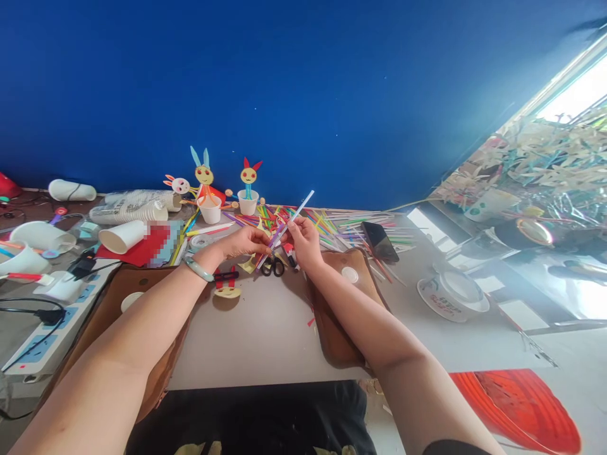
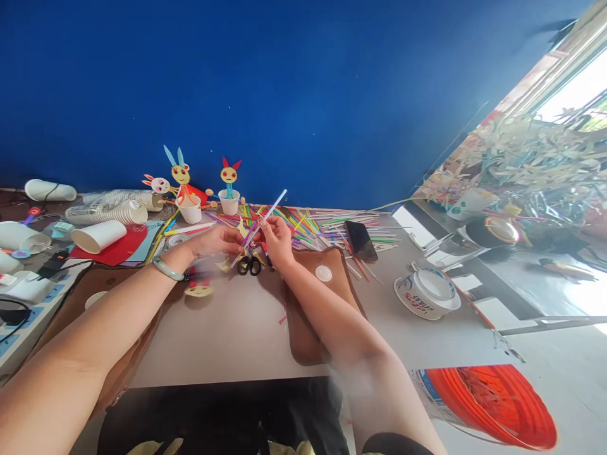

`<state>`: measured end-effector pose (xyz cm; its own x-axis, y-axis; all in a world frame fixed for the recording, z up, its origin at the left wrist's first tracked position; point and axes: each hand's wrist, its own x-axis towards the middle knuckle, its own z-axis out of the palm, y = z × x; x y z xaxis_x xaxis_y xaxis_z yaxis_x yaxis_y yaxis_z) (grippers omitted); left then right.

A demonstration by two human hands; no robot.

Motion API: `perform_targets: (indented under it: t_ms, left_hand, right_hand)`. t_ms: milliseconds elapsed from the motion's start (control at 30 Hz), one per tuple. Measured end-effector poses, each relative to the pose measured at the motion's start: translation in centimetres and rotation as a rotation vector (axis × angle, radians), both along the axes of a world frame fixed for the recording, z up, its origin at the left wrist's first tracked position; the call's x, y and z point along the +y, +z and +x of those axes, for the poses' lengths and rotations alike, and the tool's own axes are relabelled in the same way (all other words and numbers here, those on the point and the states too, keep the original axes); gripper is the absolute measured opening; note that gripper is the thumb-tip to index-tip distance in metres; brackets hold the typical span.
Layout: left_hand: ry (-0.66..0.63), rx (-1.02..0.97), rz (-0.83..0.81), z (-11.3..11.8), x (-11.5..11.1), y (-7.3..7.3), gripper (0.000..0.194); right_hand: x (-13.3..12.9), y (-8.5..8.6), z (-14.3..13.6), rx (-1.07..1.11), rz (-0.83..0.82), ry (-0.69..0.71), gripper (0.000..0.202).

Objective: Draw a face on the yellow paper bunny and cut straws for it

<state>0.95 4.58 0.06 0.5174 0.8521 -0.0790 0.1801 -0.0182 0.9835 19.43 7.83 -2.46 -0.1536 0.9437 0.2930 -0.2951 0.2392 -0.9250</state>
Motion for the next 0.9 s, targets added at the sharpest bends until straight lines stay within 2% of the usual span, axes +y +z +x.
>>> perform_targets:
  t_ms: [100, 200, 300, 433, 667, 900]
  left_hand:
    - [0.023, 0.002, 0.033, 0.0, 0.2, -0.3, 0.033]
    - [0.126, -0.004, 0.056, 0.0, 0.3, -0.6, 0.036]
    - [0.138, -0.008, 0.005, 0.1, 0.3, -0.6, 0.035]
    - [0.111, -0.007, -0.052, 0.3, 0.0, -0.2, 0.033]
    - [0.109, 0.075, -0.052, 0.5, -0.3, 0.4, 0.035]
    - [0.164, 0.125, -0.012, 0.6, -0.3, 0.5, 0.041]
  right_hand:
    - [-0.1, -0.2, -0.1, -0.02, -0.008, 0.028, 0.038]
    - [-0.3, -0.4, -0.1, -0.089, -0.018, 0.113, 0.04]
    - [-0.5, -0.4, -0.3, -0.133, 0.014, 0.155, 0.039]
    - [-0.8, -0.2, -0.4, -0.154, 0.022, 0.129, 0.037]
    - [-1.1, 0.0, -0.4, -0.214, 0.059, 0.074, 0.034]
    - [-1.3, 0.2, -0.3, -0.214, 0.089, 0.045, 0.032]
